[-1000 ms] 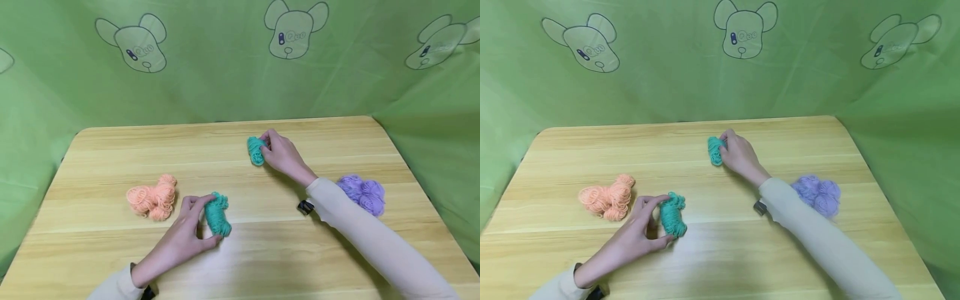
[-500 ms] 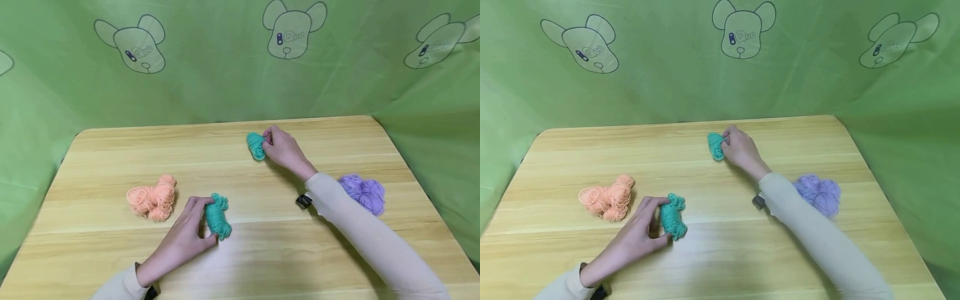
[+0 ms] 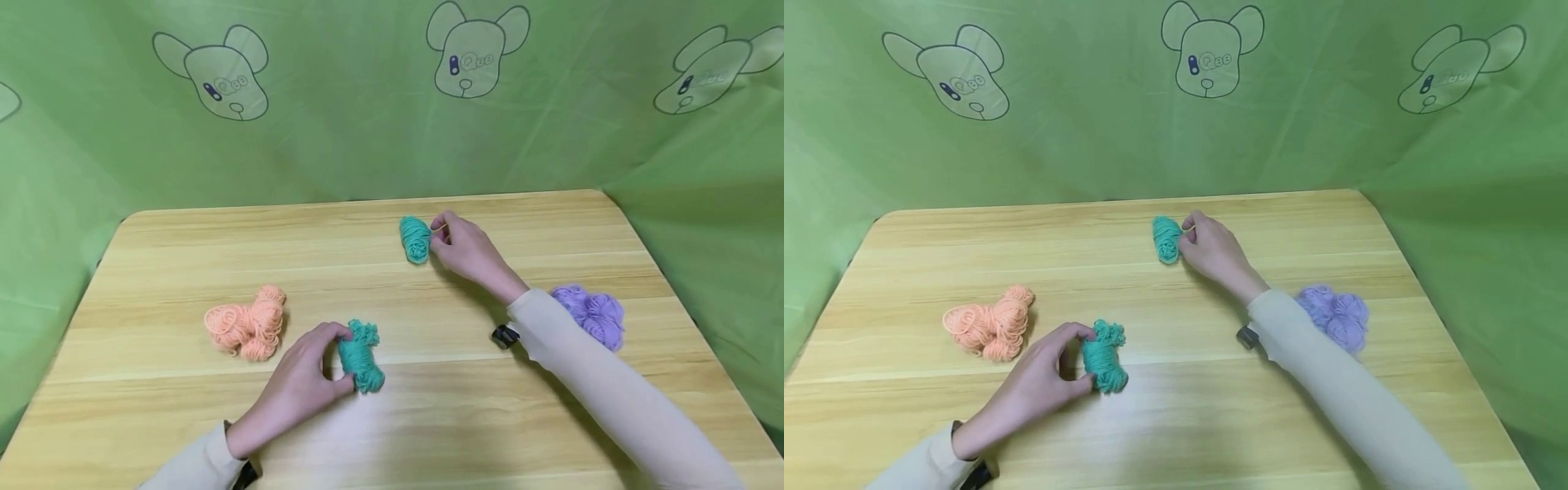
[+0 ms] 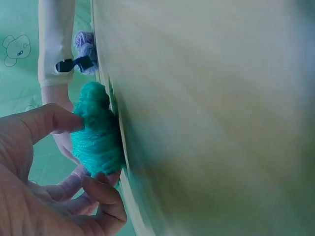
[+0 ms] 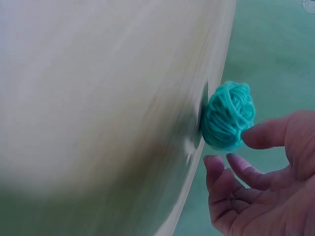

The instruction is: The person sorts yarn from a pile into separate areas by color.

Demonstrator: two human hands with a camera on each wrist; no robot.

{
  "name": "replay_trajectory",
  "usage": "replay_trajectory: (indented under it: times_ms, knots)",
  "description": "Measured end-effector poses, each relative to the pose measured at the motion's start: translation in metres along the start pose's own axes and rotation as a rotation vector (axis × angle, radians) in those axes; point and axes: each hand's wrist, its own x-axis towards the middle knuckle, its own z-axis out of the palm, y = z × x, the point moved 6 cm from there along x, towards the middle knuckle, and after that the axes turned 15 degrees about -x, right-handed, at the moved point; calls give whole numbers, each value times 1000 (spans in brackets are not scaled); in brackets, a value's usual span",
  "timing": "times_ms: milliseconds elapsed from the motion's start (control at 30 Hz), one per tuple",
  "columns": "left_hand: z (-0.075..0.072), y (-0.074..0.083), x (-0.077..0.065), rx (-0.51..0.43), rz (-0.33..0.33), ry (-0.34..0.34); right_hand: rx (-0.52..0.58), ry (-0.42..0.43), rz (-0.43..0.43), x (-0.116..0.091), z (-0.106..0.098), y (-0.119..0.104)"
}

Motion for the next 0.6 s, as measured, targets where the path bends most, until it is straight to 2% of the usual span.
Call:
replay_trajectory:
  times_ms: [167, 300, 600]
  knots:
    - [0, 1, 6, 31, -12, 11, 25, 26, -15, -14, -5, 5]
    - [-1, 2, 9, 44, -18, 17, 4, 21, -64, -32, -9, 2]
    - [-3, 4, 13, -7, -36, 39, -66, 19, -163, -81, -15, -7]
